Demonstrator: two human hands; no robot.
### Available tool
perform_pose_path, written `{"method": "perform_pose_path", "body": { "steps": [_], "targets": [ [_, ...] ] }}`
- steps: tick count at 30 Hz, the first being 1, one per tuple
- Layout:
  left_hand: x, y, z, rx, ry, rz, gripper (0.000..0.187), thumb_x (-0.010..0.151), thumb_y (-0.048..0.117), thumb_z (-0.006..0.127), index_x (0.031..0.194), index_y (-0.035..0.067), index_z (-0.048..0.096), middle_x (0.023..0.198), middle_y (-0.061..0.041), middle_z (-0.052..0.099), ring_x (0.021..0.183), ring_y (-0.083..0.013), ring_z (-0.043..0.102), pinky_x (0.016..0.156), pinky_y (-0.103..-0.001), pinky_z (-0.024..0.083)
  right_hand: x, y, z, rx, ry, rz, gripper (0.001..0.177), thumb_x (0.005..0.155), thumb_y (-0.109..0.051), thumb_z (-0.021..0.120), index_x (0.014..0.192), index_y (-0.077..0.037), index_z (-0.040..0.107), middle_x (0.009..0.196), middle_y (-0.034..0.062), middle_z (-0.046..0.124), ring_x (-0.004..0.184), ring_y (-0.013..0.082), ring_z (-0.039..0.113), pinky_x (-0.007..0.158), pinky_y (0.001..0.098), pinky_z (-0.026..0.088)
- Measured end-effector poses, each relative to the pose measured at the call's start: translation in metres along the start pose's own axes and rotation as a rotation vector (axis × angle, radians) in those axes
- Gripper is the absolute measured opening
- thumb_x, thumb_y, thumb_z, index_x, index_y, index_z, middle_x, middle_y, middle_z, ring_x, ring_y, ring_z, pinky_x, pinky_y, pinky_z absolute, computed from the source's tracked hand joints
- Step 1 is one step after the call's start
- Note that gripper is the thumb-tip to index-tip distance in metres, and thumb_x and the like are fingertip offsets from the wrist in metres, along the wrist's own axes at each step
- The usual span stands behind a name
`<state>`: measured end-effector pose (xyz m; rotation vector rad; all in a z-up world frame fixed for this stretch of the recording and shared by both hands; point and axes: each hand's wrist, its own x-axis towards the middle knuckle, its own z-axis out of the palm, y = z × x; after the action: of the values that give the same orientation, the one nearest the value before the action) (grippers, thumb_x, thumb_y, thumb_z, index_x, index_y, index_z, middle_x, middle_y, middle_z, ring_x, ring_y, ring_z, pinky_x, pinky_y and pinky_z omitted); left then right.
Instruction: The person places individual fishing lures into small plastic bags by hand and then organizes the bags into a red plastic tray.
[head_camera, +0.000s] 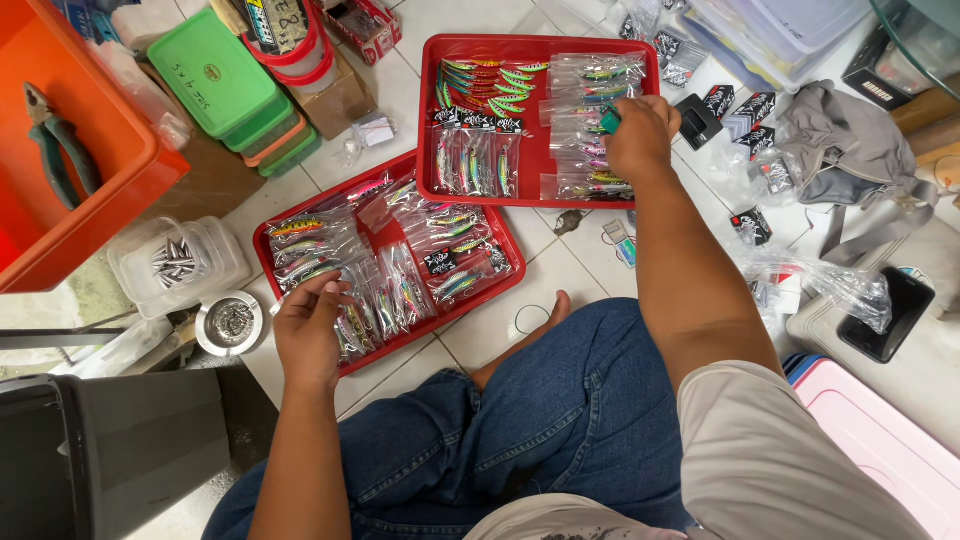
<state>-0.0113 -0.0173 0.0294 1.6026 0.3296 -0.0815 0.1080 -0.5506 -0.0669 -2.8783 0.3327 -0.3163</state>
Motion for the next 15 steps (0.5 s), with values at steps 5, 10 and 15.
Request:
{"method": "perform_pose_path", "body": {
  "steps": [5, 10, 15],
  "targets": [
    [-0.002, -0.004, -0.001, -0.036, -0.007, 0.025, 0.018, 0.101, 0.014, 0.066, 0.116, 0.006, 0.074, 0.101, -0.010, 0.076, 0.079, -0.0151, 0.069, 0.080, -0.030, 0.056, 0.000, -0.012, -0.018, -0.044, 0.003, 0.005, 0.060, 0.076, -0.024, 0.090, 0.130, -0.007, 0.068, 0.124, 0.0103, 0.065, 0.120, 0.0308, 0.049, 0.104, 0.0425, 0.024],
    [-0.004, -0.002, 0.001, -0.006, -0.004, 0.027, 0.018, 0.102, 0.011, 0.064, 0.116, 0.005, 0.074, 0.096, -0.008, 0.075, 0.077, -0.0153, 0.069, 0.075, -0.028, 0.052, -0.011, -0.054, -0.072, 0.202, -0.163, 0.304, 0.063, 0.091, -0.013, 0.081, 0.147, -0.007, 0.054, 0.144, 0.0173, 0.058, 0.128, 0.0477, 0.045, 0.097, 0.0555, 0.046],
    [-0.013, 0.010, 0.009, 0.048, -0.039, -0.059, 0.020, 0.101, 0.013, 0.063, 0.117, 0.008, 0.075, 0.104, -0.007, 0.077, 0.085, -0.0155, 0.070, 0.078, -0.030, 0.057, -0.022, -0.081, -0.082, 0.616, -0.029, 0.410, 0.027, 0.088, -0.015, 0.085, 0.094, -0.020, 0.059, 0.095, -0.0065, 0.076, 0.085, 0.0103, 0.068, 0.078, 0.0330, 0.053]
  ]
}}
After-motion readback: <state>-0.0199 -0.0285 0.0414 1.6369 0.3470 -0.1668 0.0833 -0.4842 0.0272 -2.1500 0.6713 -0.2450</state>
